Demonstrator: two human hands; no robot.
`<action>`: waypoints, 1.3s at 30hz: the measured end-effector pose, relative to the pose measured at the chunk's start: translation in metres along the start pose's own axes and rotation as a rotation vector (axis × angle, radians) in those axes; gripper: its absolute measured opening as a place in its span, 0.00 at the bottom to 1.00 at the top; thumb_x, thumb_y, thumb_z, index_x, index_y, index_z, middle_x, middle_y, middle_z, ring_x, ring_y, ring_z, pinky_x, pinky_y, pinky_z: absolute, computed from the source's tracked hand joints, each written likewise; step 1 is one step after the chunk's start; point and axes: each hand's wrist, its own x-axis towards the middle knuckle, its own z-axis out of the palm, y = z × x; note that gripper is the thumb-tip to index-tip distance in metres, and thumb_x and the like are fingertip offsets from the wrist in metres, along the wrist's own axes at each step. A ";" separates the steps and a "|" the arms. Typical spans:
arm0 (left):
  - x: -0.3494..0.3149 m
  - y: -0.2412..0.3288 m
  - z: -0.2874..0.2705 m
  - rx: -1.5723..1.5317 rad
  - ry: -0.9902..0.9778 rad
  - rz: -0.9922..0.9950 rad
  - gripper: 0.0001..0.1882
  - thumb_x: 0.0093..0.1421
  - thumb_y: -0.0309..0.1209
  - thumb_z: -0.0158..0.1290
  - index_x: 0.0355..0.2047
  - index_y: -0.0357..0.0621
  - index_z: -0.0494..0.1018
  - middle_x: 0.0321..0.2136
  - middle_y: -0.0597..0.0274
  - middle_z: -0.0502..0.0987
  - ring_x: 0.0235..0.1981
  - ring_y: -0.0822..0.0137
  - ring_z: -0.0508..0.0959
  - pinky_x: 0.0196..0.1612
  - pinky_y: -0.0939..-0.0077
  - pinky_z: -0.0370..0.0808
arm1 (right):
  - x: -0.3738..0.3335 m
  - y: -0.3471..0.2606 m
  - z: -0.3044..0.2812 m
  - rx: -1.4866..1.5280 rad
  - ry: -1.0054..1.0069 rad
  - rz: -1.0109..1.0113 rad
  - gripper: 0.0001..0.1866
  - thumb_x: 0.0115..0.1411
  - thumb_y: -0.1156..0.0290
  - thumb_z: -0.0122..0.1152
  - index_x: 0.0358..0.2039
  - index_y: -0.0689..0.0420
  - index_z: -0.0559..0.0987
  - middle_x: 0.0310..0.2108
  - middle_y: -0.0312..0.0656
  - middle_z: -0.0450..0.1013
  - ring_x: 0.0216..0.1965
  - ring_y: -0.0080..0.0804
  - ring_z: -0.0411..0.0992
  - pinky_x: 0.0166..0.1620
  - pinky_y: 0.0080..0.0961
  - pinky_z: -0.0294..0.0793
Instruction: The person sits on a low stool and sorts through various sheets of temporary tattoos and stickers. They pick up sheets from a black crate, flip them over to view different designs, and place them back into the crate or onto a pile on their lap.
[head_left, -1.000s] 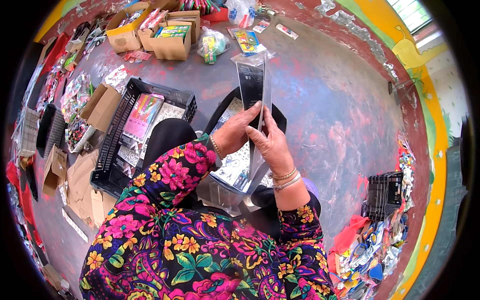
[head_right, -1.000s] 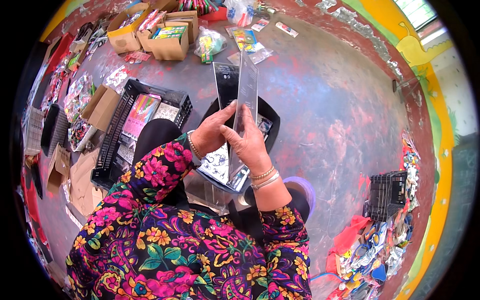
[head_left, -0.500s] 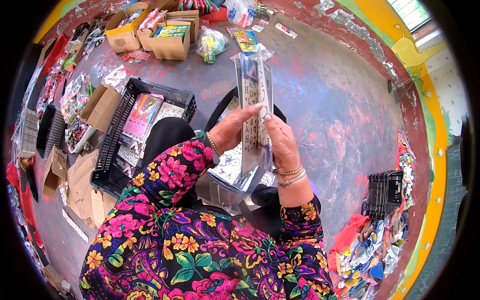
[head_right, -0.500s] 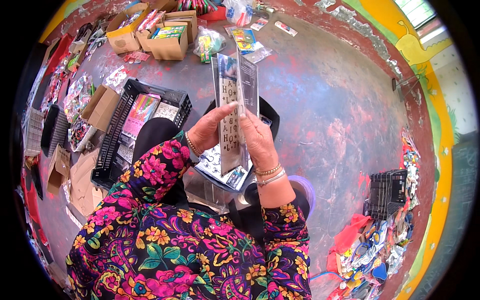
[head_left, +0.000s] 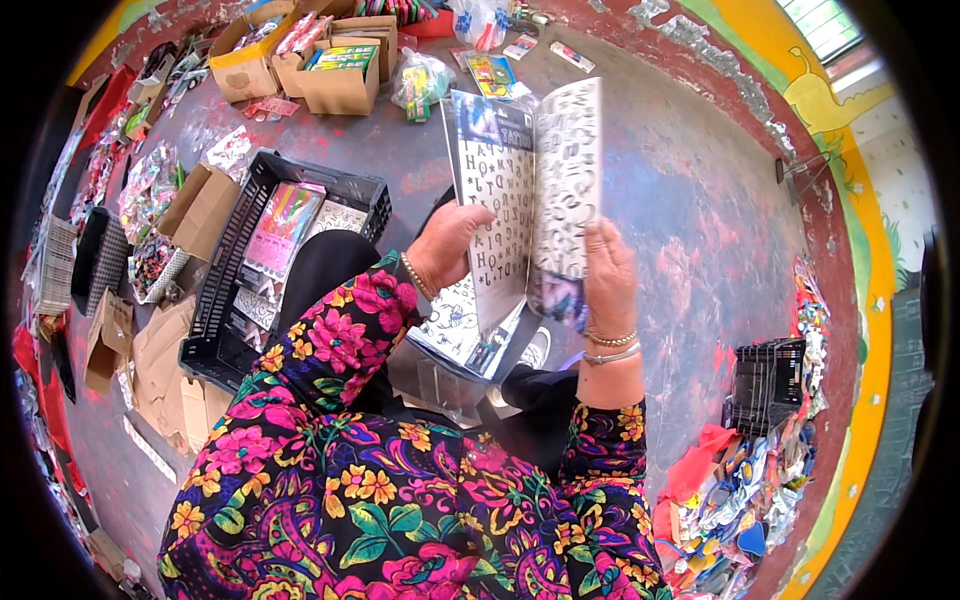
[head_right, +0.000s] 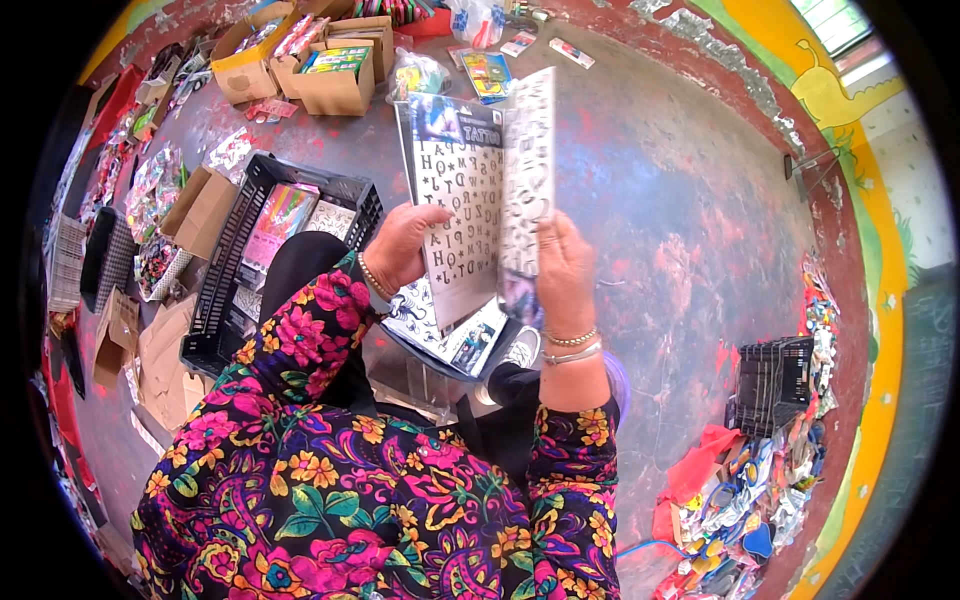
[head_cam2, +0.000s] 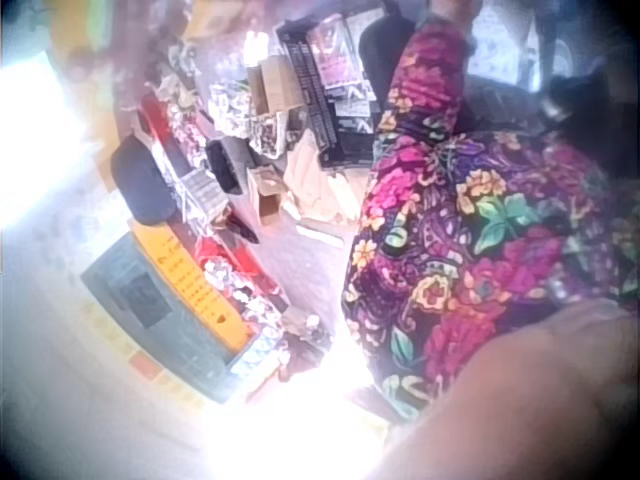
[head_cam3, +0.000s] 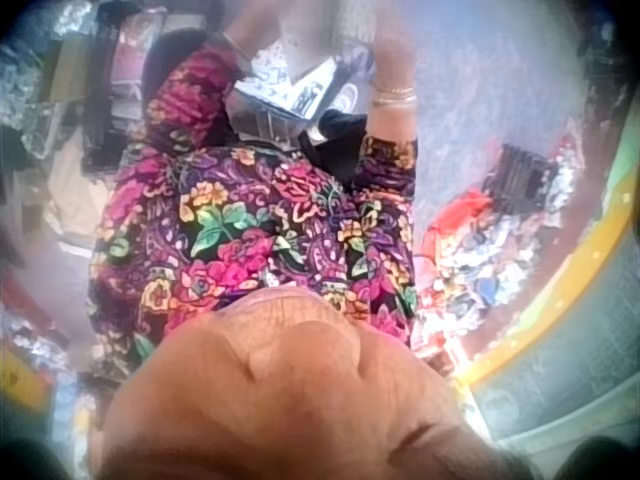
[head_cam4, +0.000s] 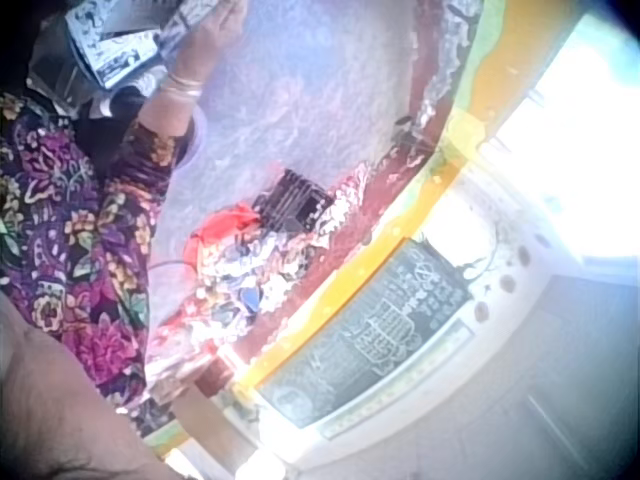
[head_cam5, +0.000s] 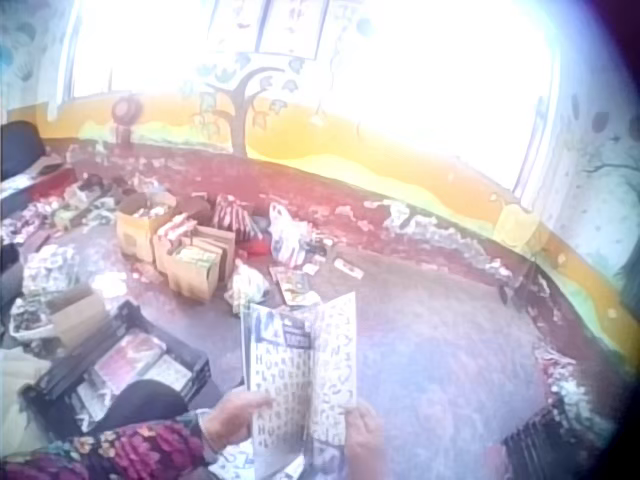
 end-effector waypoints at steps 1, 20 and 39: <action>-0.002 0.004 -0.001 0.006 0.013 0.024 0.19 0.53 0.20 0.40 0.46 0.29 0.63 0.41 0.47 0.71 0.41 0.55 0.74 0.47 0.60 0.71 | -0.001 -0.010 -0.005 -0.122 0.047 -0.117 0.12 0.63 0.68 0.45 0.37 0.64 0.74 0.26 0.36 0.73 0.26 0.17 0.68 0.29 0.15 0.68; -0.009 0.032 -0.010 -0.016 -0.006 -0.013 0.19 0.55 0.24 0.42 0.46 0.26 0.62 0.41 0.46 0.72 0.40 0.56 0.75 0.45 0.62 0.73 | 0.000 -0.023 -0.063 0.585 0.132 0.106 0.14 0.60 0.74 0.45 0.44 0.67 0.70 0.40 0.48 0.72 0.38 0.34 0.73 0.41 0.27 0.76; -0.014 0.021 -0.008 0.060 -0.097 -0.020 0.17 0.56 0.25 0.47 0.46 0.30 0.65 0.37 0.49 0.74 0.36 0.60 0.77 0.39 0.66 0.76 | 0.008 0.001 -0.047 0.406 -0.132 0.256 0.12 0.61 0.72 0.47 0.42 0.66 0.71 0.36 0.42 0.73 0.34 0.22 0.73 0.37 0.16 0.74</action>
